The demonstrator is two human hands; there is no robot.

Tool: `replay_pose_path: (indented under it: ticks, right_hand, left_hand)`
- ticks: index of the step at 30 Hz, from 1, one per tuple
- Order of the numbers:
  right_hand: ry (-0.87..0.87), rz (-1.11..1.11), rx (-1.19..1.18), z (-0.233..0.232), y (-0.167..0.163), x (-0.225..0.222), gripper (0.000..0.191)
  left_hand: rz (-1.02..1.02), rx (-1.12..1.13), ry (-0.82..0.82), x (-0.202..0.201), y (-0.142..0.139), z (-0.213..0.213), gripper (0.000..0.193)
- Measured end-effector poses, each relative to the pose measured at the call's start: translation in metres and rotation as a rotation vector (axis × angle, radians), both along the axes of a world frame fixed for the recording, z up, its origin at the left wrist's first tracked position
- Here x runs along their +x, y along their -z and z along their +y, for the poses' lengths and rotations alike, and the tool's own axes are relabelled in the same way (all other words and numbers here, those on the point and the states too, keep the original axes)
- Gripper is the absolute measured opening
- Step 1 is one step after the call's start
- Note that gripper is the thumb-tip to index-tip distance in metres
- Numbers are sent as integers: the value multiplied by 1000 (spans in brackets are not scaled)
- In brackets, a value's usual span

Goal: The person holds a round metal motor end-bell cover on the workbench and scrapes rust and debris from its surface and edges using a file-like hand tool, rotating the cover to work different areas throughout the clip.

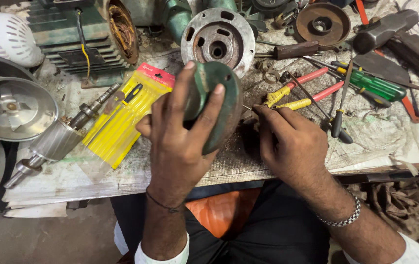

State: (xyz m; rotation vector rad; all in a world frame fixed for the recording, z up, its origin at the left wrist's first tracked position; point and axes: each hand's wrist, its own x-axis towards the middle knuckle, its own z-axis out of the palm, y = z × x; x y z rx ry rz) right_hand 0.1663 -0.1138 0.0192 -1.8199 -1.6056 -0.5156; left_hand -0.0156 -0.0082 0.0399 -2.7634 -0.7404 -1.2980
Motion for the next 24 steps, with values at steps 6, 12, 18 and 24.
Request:
replay_pose_path:
  ticks: [6, 12, 18, 24]
  right_hand:
    - [10, -6, -28, 0, 1, 2, 28]
    - [10, -12, -8, 0, 2, 1, 28]
    - [3, -33, -9, 0, 2, 2, 26]
    - [17, -16, -31, 0, 1, 1, 30]
  left_hand:
    - [98, 39, -69, 8, 4, 5, 68]
    - [-116, 11, -42, -3, 11, 8, 70]
    - [72, -18, -86, 8, 10, 12, 69]
    - [-107, -138, -25, 0, 1, 8, 68]
